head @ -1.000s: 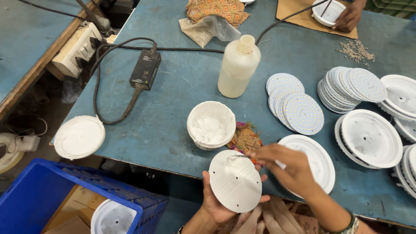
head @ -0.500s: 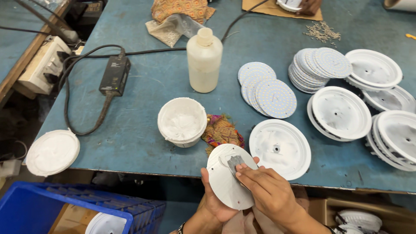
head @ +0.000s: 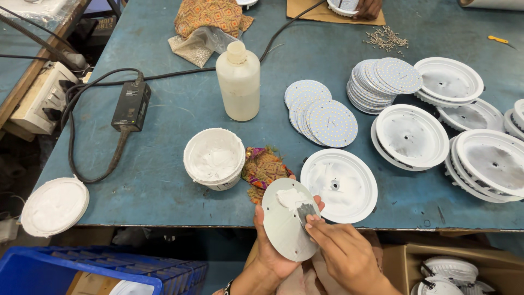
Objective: The person repeatedly scoops white paste from a container and spreads it onto circular LED modules using a small spatula. They handle each module one at a time, applying the compound to the center and edges, then placing the treated modules into a cardboard box.
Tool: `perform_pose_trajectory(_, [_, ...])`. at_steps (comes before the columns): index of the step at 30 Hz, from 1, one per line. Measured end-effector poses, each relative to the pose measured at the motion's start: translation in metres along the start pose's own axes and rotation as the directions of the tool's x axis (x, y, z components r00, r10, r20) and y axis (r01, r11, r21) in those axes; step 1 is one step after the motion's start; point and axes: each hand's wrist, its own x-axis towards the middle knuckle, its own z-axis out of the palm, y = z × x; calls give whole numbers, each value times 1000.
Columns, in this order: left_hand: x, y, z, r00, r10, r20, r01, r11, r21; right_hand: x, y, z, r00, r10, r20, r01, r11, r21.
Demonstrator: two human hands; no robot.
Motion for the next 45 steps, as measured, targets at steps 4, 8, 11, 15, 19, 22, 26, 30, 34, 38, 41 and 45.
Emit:
perform_pose_trajectory(4, [6, -4, 1, 999, 31, -25, -31, 999, -12, -9, -1, 0, 999, 32, -10, -32, 999, -5])
perform_pose_trajectory(8, [14, -7, -6, 991, 82, -109, -76, 996, 55, -14, -4, -2, 999, 26, -20, -26, 1000, -7])
perform_pose_trajectory(11, [24, -13, -19, 977, 123, -175, -114, 992, 62, -17, -7, -1, 999, 47, -23, -46, 999, 11])
perform_pose_trajectory(15, [38, -17, -45, 964, 169, -206, -162, 986, 51, -26, -4, 4, 998, 62, -22, -61, 998, 27])
perform_pose_trajectory(19, [54, -13, -62, 948, 243, -206, -228, 969, 92, -46, 4, 11, 993, 94, -78, -90, 995, 49])
perform_pose_trajectory(22, [63, 3, -57, 932, 353, -80, -341, 930, 137, -71, 10, 9, 945, 267, -189, -249, 962, 113])
perform_pose_trajectory(26, [54, 13, -33, 984, 176, -15, -172, 975, 144, -94, 57, 2, 591, 806, -49, -483, 402, 778])
perform_pose_trajectory(30, [44, -3, -6, 997, -13, 78, 2, 992, 128, -102, 87, 7, 348, 915, 205, -289, -104, 952])
perform_pose_trajectory(34, [37, -8, 3, 988, -94, 124, 52, 950, 309, -93, 83, 3, 358, 911, 205, -324, -85, 942])
perform_pose_trajectory(38, [32, -7, 8, 983, -106, 148, -3, 802, 597, -69, 57, -13, 541, 840, -31, -613, 420, 669])
perform_pose_trajectory(41, [31, -9, 11, 988, -101, 120, -9, 724, 690, -44, 35, -18, 708, 692, -142, -604, 697, 385])
perform_pose_trajectory(45, [31, -12, 14, 992, -56, 116, -37, 738, 674, -17, 4, -16, 863, 458, -215, -420, 885, 201])
